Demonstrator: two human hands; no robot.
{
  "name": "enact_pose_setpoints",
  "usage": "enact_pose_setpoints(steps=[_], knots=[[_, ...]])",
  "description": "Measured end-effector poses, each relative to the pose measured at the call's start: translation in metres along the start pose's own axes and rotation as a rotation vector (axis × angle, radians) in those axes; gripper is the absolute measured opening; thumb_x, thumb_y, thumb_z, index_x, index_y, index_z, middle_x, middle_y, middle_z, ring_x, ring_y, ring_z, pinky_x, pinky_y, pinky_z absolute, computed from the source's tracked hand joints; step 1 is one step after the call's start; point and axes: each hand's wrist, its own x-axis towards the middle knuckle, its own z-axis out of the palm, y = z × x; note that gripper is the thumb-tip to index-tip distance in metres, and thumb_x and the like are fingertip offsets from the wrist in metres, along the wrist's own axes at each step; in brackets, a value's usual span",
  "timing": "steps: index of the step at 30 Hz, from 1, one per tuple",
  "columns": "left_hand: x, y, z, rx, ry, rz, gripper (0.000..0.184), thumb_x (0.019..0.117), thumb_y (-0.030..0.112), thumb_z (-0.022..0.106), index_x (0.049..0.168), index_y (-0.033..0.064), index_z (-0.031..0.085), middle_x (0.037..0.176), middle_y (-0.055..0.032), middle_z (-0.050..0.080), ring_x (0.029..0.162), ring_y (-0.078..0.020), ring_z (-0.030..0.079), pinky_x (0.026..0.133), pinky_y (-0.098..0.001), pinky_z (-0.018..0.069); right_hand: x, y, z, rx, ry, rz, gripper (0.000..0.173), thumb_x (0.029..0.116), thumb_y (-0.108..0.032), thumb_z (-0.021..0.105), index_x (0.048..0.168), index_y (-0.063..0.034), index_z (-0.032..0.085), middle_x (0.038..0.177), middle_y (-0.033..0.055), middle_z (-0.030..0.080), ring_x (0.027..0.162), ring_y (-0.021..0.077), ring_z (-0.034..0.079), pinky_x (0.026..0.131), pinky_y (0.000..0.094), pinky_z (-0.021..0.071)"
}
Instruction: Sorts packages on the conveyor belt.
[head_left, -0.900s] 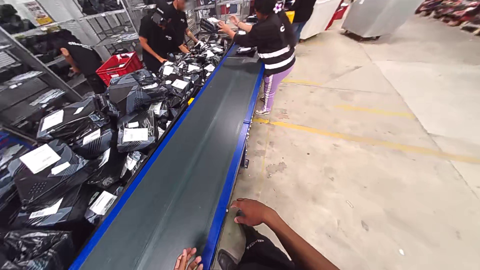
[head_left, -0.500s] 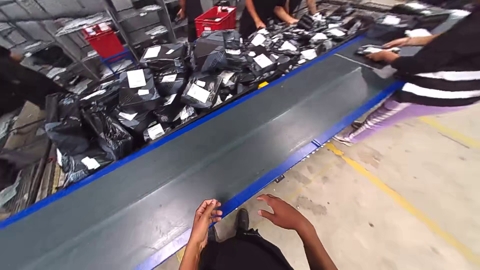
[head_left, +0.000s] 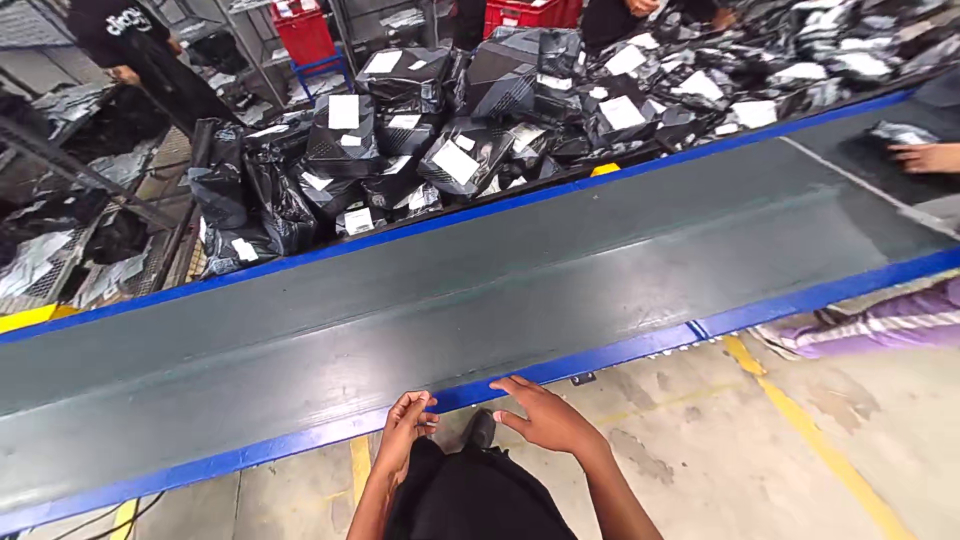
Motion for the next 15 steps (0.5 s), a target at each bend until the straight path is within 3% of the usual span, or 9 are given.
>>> enact_pose_setpoints(steps=[9,15], knots=[[-0.004,0.008,0.004,-0.006,0.051,0.074,0.033,0.1063,0.024,0.052,0.125,-0.0026,0.059,0.119,-0.0234,0.069,0.095,-0.0347,0.072,0.08,-0.0486,0.0617,0.012,-0.021,0.024,0.001,-0.161,-0.138,0.053,0.0978,-0.049,0.062,0.141,-0.0196,0.058,0.138,0.0111,0.062,0.128,0.0297,0.058,0.107,0.056,0.0469],[0.01,0.023,-0.005,0.048,-0.005,0.049,0.032,0.1082,0.023,0.044,0.127,-0.0016,0.054,0.118,-0.0202,0.069,0.091,-0.0304,0.073,0.079,-0.0463,0.0622,0.029,-0.026,0.01,-0.045,-0.09,-0.123,0.047,0.0981,-0.044,0.063,0.137,-0.0171,0.06,0.134,0.0138,0.062,0.125,0.0347,0.059,0.102,0.06,0.0474]])
